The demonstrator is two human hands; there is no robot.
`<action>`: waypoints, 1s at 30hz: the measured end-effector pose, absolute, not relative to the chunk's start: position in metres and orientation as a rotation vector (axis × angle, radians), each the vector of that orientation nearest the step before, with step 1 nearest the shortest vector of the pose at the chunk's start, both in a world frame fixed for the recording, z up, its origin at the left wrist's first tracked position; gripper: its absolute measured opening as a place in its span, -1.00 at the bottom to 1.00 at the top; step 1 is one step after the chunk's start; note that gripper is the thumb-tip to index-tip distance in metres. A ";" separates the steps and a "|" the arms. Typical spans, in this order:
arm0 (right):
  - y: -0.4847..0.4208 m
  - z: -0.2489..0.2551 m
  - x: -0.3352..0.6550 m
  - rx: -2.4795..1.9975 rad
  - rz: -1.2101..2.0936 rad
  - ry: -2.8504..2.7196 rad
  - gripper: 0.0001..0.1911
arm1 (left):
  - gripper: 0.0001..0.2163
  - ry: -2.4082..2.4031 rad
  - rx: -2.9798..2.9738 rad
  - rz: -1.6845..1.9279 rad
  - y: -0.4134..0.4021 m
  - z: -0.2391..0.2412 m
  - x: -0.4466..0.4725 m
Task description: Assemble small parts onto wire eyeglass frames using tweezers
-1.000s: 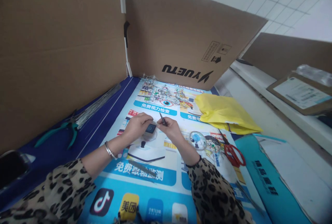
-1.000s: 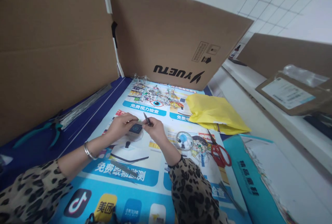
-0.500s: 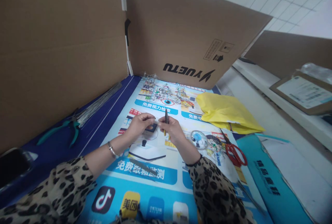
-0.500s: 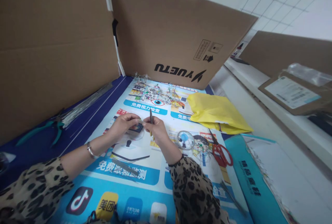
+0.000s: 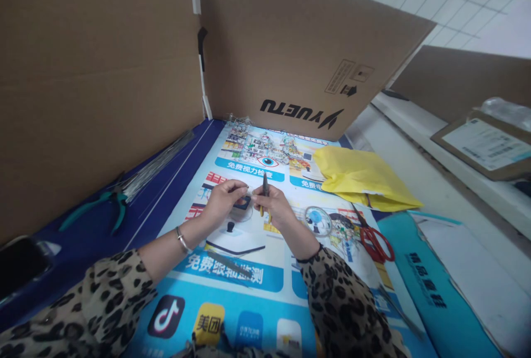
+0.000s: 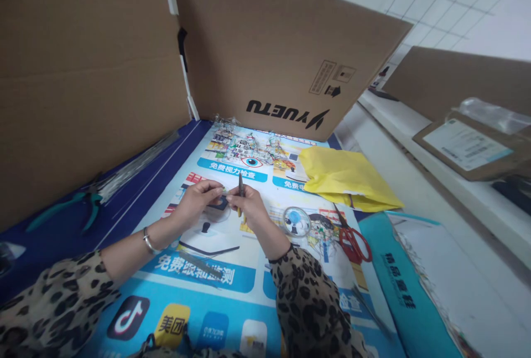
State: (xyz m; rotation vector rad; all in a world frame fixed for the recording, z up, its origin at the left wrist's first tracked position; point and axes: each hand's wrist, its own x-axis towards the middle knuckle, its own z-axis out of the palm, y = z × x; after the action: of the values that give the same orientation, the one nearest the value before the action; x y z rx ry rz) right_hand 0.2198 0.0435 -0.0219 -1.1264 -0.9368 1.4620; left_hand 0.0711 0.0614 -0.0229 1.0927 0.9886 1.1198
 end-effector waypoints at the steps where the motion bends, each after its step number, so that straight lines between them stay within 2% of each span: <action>1: 0.043 -0.022 0.220 -1.128 1.460 -0.940 -0.76 | -0.80 0.987 1.091 1.120 0.061 -0.023 0.071; 30: 0.043 -0.030 0.217 -1.090 1.430 -0.929 -0.76 | -0.80 1.025 1.143 1.133 0.062 -0.026 0.073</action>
State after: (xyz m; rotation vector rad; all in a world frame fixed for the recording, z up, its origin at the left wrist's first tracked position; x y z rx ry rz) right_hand 0.2167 0.0432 -0.0296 -1.0896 -0.9290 1.4297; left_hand 0.0730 0.0625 -0.0264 1.1428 1.0255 1.1328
